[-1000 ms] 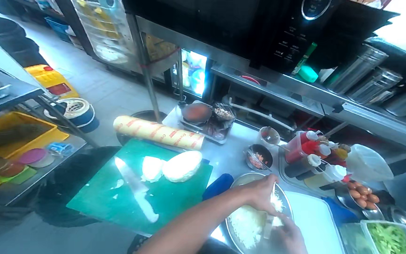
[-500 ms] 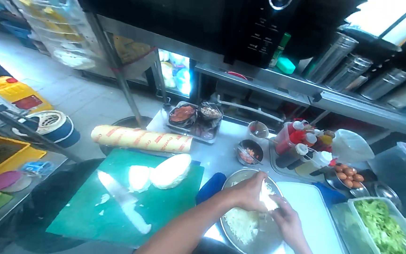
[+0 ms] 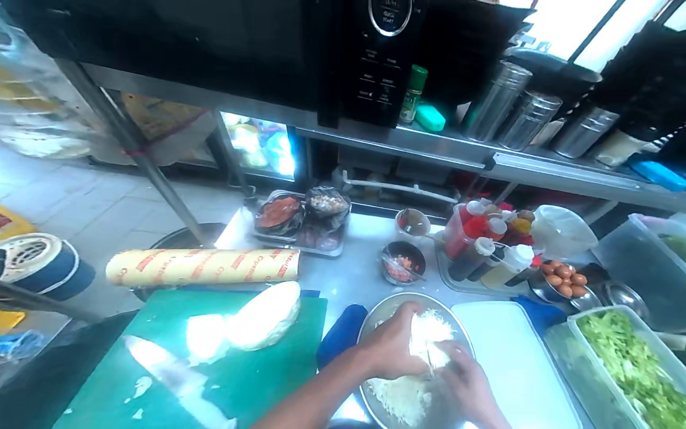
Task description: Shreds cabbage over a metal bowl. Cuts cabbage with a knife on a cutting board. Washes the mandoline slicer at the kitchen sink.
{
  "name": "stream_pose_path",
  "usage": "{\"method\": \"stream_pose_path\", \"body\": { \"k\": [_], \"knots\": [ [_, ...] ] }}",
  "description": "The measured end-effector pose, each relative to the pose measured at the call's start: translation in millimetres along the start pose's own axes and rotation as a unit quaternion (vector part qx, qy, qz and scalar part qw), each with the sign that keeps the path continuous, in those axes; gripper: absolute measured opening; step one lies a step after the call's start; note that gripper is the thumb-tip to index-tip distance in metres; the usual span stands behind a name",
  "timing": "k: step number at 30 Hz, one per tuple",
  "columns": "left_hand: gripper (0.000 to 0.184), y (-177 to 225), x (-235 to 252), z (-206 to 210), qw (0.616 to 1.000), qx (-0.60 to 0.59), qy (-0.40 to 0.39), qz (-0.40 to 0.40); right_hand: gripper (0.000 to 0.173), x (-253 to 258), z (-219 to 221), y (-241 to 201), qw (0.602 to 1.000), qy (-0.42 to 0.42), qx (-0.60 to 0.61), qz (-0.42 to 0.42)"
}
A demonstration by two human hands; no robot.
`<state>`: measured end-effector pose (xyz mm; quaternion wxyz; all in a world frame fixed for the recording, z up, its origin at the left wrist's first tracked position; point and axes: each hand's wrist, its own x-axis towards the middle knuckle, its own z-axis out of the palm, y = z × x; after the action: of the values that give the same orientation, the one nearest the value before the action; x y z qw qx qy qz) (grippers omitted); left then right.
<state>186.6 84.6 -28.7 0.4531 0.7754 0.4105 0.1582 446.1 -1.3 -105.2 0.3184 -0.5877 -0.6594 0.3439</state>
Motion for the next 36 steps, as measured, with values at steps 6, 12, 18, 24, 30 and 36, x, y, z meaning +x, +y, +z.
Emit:
{"method": "stream_pose_path", "body": {
  "k": [6, 12, 18, 24, 30, 36],
  "knots": [
    [0.107, -4.1, -11.1, 6.8, 1.000, -0.012, 0.015, -0.009, 0.046, -8.5, 8.7, 34.4, 0.999, -0.005, -0.044, 0.027],
    [0.107, -5.8, -16.4, 15.0, 0.999, -0.025, 0.031, -0.016, 0.048, -3.5, 8.8, -5.0, 0.999, 0.015, 0.005, -0.029],
    [0.107, -6.0, -24.1, 17.3, 0.998, -0.021, 0.047, -0.021, 0.047, -6.9, 4.8, 0.0, 0.999, -0.005, -0.025, -0.027],
    [0.107, -9.3, -28.5, 22.4, 0.998, -0.024, 0.054, -0.016, 0.045, -14.0, 11.5, 24.1, 0.999, 0.002, -0.032, 0.020],
    [0.106, -4.7, -28.5, 25.9, 0.998, -0.016, 0.056, -0.037, 0.046, -9.9, 12.3, 2.2, 0.999, 0.019, -0.017, -0.027],
    [0.108, -4.6, -28.4, 27.2, 0.997, -0.012, 0.070, -0.034, 0.045, -8.7, 4.9, -17.7, 1.000, 0.010, -0.011, -0.022]
  ]
}}
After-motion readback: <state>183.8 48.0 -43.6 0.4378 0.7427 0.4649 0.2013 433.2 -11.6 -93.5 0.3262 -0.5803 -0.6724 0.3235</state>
